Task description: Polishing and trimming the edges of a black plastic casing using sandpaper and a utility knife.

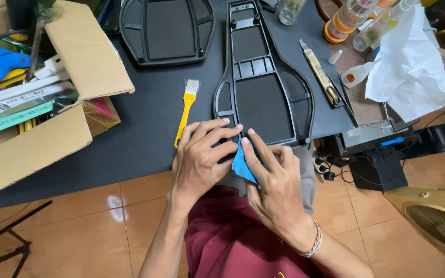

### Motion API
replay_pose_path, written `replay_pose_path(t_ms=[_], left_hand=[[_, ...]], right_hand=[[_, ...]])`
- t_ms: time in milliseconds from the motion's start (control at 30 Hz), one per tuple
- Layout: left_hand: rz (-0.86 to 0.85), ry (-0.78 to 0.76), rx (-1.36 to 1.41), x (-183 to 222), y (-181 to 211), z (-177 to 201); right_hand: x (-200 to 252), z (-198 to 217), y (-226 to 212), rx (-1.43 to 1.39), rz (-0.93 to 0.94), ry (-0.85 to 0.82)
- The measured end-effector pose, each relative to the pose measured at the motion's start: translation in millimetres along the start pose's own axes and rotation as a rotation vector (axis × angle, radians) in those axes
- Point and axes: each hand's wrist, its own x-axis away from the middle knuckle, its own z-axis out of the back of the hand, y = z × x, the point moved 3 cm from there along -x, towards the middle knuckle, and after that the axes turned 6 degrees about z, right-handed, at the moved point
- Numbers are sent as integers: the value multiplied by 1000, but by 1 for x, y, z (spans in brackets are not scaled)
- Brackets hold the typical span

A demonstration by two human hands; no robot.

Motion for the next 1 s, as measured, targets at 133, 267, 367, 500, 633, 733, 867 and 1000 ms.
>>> replay_pose_path(t_ms=[133,267,367,500,633,733,867,1000], left_hand=[[15,-11,-2,-1,-1,0],[31,-10,5,-1,0,-1],[17,-10,-2,1,-1,-1],[21,0,11,-1,-1,-3],[43,-12,48,-3,3,2],[23,-24,68,-4,6,4],[40,-5,110,-5,9,6],[122,35,169,-7,12,-1]], right_hand=[[7,2,1,33,2,-28],[11,13,4,-100,47,-30],[1,30,12,-360,-31,9],[-10,47,23,-618,-142,84],[-8,55,30,-686,-246,85],[-8,61,38,-646,-356,132],[-8,71,55,-573,-363,167],[-7,84,79,-530,-381,140]])
